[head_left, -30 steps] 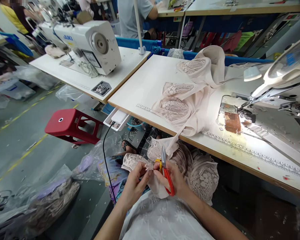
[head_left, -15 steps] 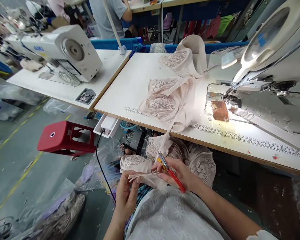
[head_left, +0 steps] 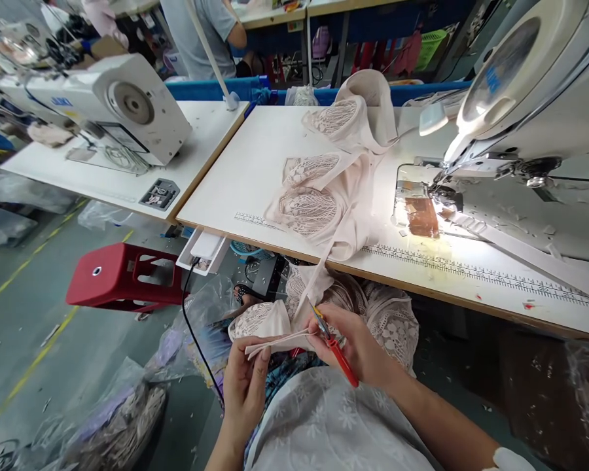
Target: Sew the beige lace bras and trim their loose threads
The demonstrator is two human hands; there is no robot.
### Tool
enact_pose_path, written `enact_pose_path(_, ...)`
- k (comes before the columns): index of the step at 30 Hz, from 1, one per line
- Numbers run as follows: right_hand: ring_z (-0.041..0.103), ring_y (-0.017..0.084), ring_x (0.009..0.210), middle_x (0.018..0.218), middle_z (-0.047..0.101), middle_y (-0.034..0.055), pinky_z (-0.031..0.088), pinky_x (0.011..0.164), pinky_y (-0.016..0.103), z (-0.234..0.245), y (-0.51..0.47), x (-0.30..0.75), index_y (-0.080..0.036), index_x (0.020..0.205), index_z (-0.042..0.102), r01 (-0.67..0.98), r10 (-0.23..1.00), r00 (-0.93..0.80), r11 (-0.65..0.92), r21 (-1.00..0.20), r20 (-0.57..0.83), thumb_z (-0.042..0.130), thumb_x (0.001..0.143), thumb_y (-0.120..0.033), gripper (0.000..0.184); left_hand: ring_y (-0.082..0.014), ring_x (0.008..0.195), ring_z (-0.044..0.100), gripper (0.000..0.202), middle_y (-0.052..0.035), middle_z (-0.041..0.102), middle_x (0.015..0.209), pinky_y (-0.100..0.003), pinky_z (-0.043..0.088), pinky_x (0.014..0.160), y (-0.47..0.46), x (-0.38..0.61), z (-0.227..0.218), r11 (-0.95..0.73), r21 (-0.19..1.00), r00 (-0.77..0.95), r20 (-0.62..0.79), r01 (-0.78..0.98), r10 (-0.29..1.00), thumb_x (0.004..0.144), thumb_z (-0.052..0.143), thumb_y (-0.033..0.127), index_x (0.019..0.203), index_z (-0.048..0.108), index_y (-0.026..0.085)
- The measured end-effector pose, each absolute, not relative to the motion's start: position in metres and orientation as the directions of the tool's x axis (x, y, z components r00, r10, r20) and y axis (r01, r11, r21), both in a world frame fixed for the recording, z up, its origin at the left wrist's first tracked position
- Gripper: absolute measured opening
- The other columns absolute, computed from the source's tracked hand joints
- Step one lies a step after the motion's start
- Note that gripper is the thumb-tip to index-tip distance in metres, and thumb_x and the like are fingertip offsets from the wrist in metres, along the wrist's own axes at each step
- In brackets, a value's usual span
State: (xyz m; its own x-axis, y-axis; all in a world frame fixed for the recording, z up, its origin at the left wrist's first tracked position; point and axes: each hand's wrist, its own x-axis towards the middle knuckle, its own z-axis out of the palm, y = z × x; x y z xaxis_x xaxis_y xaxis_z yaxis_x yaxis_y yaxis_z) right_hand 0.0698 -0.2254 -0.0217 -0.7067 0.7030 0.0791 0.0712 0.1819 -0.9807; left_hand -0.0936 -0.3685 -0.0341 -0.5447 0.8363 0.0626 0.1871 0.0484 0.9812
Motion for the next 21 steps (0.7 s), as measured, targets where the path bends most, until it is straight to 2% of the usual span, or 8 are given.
enact_pose_path(3,0.054,0.017,0.069,0.075,0.058,0.0016,0.046,0.064,0.029,-0.019,-0.228,0.070,-0.020,0.075,0.055,0.110,0.709,-0.697,0.254,-0.961,0.108,0.060,0.079,-0.016,0.008,-0.0137,0.070,0.063,0.016,-0.0028,0.067,0.081,-0.019,0.050,0.065,-0.365,-0.093,-0.033,0.100,0.990,-0.584,-0.024,0.099,0.812,0.092,0.065,0.035,0.095,0.063,0.019)
enact_pose_path(6,0.048,0.015,0.066,0.073,0.053,0.0005,0.042,0.060,0.028,-0.020,-0.231,0.069,-0.020,0.074,0.052,0.148,0.724,-0.684,0.262,-0.954,0.093,0.058,0.079,-0.013,0.011,-0.0142,0.070,0.062,0.022,-0.0031,0.066,0.080,-0.020,0.049,0.063,-0.363,-0.094,-0.034,0.114,0.993,-0.590,-0.078,0.024,0.803,0.089,0.067,0.041,0.094,0.063,0.019)
enact_pose_path(10,0.042,0.013,0.064,0.071,0.048,-0.0015,0.037,0.055,0.026,-0.019,-0.232,0.068,-0.020,0.072,0.047,0.162,0.756,-0.655,0.138,-0.977,-0.002,0.063,0.078,-0.017,0.017,-0.0136,0.069,0.061,0.025,-0.0025,0.065,0.078,-0.019,0.047,0.062,-0.362,-0.094,-0.036,0.108,0.993,-0.588,-0.111,-0.040,0.801,0.088,0.067,0.043,0.094,0.066,0.019)
enact_pose_path(14,0.048,0.013,0.065,0.073,0.054,-0.0018,0.041,0.058,0.025,-0.013,-0.229,0.067,-0.020,0.075,0.051,0.112,0.747,-0.658,-0.027,-0.993,-0.095,0.067,0.080,-0.024,0.017,-0.0145,0.073,0.062,0.027,-0.0037,0.067,0.081,-0.019,0.048,0.065,-0.362,-0.096,-0.035,0.124,0.986,-0.562,-0.165,-0.112,0.811,0.087,0.069,0.044,0.096,0.070,0.019)
enact_pose_path(21,0.055,0.014,0.067,0.077,0.059,-0.0007,0.047,0.061,0.026,-0.004,-0.225,0.066,-0.020,0.083,0.059,0.050,0.730,-0.675,-0.095,-0.994,-0.103,0.070,0.081,-0.026,0.013,-0.0139,0.070,0.058,0.032,-0.0032,0.065,0.078,-0.020,0.045,0.063,-0.358,-0.100,-0.031,0.151,0.961,-0.534,-0.256,-0.232,0.806,0.082,0.073,0.048,0.091,0.070,0.017)
